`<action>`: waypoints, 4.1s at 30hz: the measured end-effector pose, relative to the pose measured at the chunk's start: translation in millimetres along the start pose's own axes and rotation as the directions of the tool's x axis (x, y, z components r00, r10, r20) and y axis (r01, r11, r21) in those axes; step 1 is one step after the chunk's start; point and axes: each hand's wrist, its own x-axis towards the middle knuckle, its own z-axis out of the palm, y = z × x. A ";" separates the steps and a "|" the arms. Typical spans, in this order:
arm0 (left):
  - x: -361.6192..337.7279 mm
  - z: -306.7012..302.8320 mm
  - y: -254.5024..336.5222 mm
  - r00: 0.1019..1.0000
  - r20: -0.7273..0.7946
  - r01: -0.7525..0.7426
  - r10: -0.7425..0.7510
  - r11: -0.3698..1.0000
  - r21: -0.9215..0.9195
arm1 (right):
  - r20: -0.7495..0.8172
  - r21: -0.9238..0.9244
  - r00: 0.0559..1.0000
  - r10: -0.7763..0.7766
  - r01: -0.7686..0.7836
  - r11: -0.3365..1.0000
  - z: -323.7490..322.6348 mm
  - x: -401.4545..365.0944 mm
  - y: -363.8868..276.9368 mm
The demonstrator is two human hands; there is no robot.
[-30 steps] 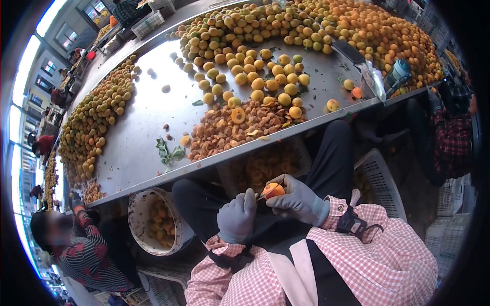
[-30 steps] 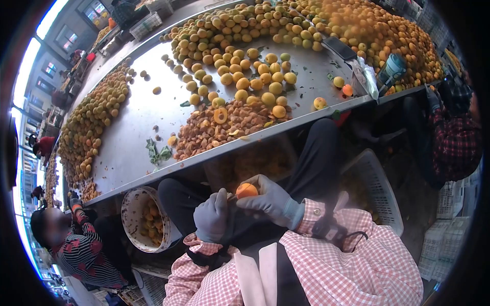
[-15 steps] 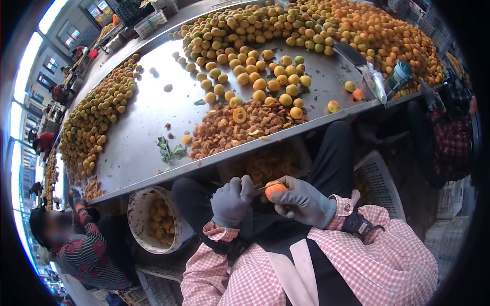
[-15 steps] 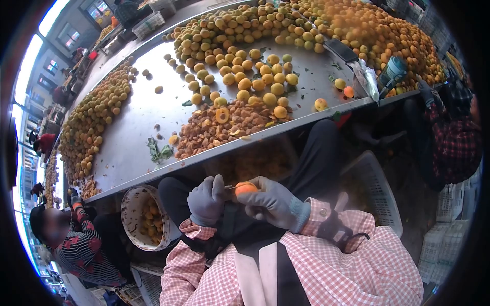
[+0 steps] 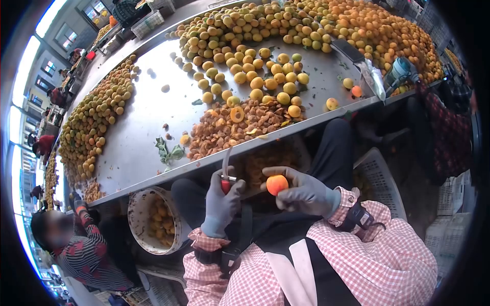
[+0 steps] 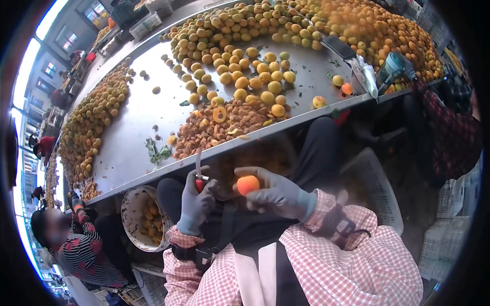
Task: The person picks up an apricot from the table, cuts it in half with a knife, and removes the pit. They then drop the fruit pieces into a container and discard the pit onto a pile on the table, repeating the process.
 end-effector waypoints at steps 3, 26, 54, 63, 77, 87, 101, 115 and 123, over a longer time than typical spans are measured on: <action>-15.4 15.6 22.0 0.962 0.230 0.223 -0.150 0.916 -0.334 | -0.052 0.136 0.999 0.012 -0.004 0.991 -26.0 4.8 8.0; -45.5 37.7 11.0 0.819 0.249 -0.565 0.518 0.648 0.511 | -0.005 -0.604 0.983 -0.186 0.145 0.783 -14.2 -7.5 15.5; -15.5 45.9 -38.7 0.770 0.290 -0.584 0.569 0.443 0.680 | -0.127 -0.763 0.944 -0.304 0.103 0.638 -12.0 13.6 48.6; -21.9 43.5 -8.2 0.880 0.406 -0.374 0.246 0.886 0.275 | -0.112 -0.862 0.949 -0.294 0.054 0.505 -24.3 9.5 27.5; -25.0 12.0 36.3 0.935 0.352 0.221 -0.033 0.831 -0.510 | -0.251 -0.181 0.949 -0.191 0.148 0.972 -25.1 1.6 5.9; -44.9 30.8 18.6 0.869 0.292 -0.494 0.399 0.701 0.513 | 0.018 -0.375 0.920 -0.392 0.370 0.850 -14.1 -4.2 8.0; -52.4 32.8 0.1 0.792 0.290 -0.581 0.537 0.517 0.629 | 0.137 -0.101 0.907 -0.399 0.414 0.905 1.2 -2.8 14.7; -30.7 52.3 0.2 0.931 0.219 -0.365 0.293 0.729 0.579 | -0.062 -0.318 0.897 -0.437 0.397 0.861 -11.3 21.4 17.5; -22.0 58.6 0.3 0.932 0.227 -0.354 0.284 0.853 0.384 | -0.113 0.092 0.904 -0.413 0.423 0.901 -5.9 27.0 14.3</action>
